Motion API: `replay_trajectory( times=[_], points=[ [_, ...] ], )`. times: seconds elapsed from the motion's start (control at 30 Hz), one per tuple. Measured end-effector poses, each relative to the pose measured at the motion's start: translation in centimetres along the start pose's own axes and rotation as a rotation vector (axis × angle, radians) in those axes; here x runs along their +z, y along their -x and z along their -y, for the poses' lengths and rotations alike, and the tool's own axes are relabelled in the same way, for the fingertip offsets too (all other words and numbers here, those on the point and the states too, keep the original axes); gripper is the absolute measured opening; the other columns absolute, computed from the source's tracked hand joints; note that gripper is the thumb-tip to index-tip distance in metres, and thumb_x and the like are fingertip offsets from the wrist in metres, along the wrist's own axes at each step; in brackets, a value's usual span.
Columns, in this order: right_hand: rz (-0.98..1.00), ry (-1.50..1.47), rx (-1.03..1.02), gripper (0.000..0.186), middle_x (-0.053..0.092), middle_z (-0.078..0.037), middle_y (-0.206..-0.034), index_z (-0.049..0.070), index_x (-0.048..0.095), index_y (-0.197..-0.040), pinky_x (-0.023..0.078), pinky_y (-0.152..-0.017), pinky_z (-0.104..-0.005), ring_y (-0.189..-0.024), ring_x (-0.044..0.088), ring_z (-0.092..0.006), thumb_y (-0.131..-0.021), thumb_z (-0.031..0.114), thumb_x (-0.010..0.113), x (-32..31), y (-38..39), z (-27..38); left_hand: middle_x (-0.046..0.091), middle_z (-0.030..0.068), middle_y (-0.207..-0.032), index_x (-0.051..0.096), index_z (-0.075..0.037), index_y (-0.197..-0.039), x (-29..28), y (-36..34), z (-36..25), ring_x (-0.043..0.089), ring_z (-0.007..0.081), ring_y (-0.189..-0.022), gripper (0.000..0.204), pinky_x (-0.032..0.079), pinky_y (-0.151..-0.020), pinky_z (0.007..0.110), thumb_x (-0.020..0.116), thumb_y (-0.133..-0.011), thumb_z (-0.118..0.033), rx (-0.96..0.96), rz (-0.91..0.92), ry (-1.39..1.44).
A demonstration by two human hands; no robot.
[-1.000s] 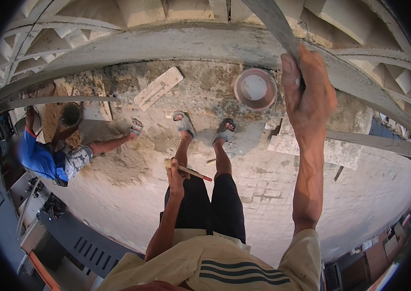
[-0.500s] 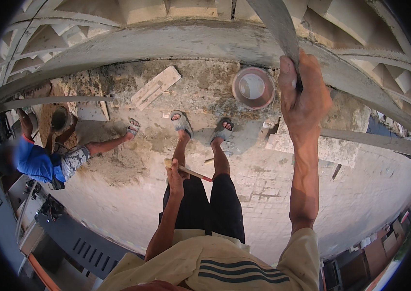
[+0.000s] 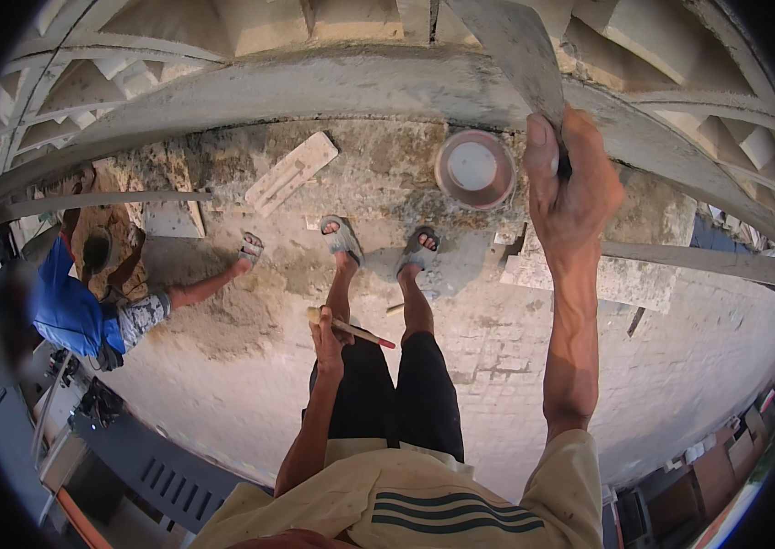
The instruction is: The person uses a brush to apply a liquid to a grid-patterned ceiling, then uses a trowel to smooth and apply plaster to the surface. The person works on the ceiling while standing on the ground, with another worker visible in the background.
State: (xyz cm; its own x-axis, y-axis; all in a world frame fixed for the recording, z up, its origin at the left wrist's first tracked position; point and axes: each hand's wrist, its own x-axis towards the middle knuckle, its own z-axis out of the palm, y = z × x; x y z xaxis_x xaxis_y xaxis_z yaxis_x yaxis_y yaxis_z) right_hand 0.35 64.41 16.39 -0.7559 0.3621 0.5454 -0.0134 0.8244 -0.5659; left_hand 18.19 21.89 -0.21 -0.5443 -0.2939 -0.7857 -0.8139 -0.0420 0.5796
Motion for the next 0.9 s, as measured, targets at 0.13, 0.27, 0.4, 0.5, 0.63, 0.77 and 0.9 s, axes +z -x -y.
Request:
replay_trajectory(
  times=[0.13,0.27,0.4,0.5,0.63,0.77,0.9],
  points=[
    [0.01,-0.042,-0.006,0.024,0.072,-0.015,-0.095,-0.003,0.07,-0.121,0.052,-0.069,-0.026,-0.075,0.062,-0.0144,-0.103,0.012,0.075,0.2,-0.5,0.3,0.056,0.0031,-0.078,0.053,-0.009,-0.11,-0.3,-0.3,0.5,0.058,0.0135,-0.055,0.049,0.051,-0.05,0.031,0.065,-0.104,-0.056,-0.002,0.009,0.005],
    [0.021,-0.022,0.031,0.024,0.073,-0.015,-0.097,-0.003,0.071,-0.122,0.054,-0.07,-0.0268,-0.076,0.064,-0.0152,-0.103,0.012,0.075,-0.2,-0.2,0.5,0.058,0.0069,-0.087,0.047,-0.006,-0.119,-0.7,-0.8,1.3,0.059,0.0157,-0.057,0.06,0.051,-0.051,0.03,0.067,-0.101,-0.06,-0.043,0.014,-0.013],
    [0.111,0.041,0.076,0.026,0.074,-0.016,-0.095,-0.002,0.072,-0.122,0.055,-0.07,-0.029,-0.076,0.066,-0.0167,-0.103,0.015,0.076,-2.2,-1.5,1.6,0.059,0.0089,-0.09,0.045,-0.004,-0.123,-0.8,-0.6,1.2,0.06,0.017,-0.057,0.067,0.051,-0.051,0.03,0.068,-0.1,-0.062,-0.048,0.031,-0.018],
    [0.228,0.141,0.082,0.026,0.074,-0.016,-0.093,0.001,0.072,-0.123,0.055,-0.071,-0.0311,-0.074,0.066,-0.0193,-0.103,0.017,0.076,-4.3,-3.5,2.8,0.059,0.0084,-0.088,0.045,-0.004,-0.123,-0.5,-0.6,0.8,0.06,0.0173,-0.057,0.066,0.051,-0.051,0.03,0.068,-0.1,-0.061,-0.04,0.021,-0.006],
    [0.341,0.191,0.111,0.024,0.073,-0.016,-0.091,0.004,0.072,-0.122,0.055,-0.071,-0.034,-0.072,0.064,-0.0238,-0.102,0.016,0.077,-5.9,-5.9,5.2,0.058,0.0065,-0.083,0.051,-0.007,-0.116,-0.1,-0.6,1.0,0.059,0.0162,-0.056,0.057,0.051,-0.05,0.031,0.068,-0.101,-0.059,-0.062,-0.004,-0.002],
    [0.411,0.222,0.195,0.023,0.073,-0.018,-0.093,0.003,0.071,-0.12,0.055,-0.071,-0.0356,-0.072,0.063,-0.0251,-0.101,0.015,0.077,-6.5,-6.9,6.8,0.057,0.0065,-0.082,0.049,-0.006,-0.115,0.6,-0.4,0.7,0.059,0.0164,-0.057,0.059,0.051,-0.051,0.032,0.068,-0.101,-0.06,-0.045,0.005,0.002],
    [0.396,0.23,0.151,0.021,0.073,-0.018,-0.093,0.004,0.071,-0.119,0.054,-0.07,-0.0369,-0.071,0.062,-0.0258,-0.101,0.013,0.077,-6.3,-6.9,6.6,0.057,0.0057,-0.081,0.05,-0.006,-0.114,0.5,-0.6,0.9,0.059,0.0165,-0.057,0.06,0.051,-0.052,0.033,0.069,-0.1,-0.062,-0.032,0.023,-0.004]
  ],
)
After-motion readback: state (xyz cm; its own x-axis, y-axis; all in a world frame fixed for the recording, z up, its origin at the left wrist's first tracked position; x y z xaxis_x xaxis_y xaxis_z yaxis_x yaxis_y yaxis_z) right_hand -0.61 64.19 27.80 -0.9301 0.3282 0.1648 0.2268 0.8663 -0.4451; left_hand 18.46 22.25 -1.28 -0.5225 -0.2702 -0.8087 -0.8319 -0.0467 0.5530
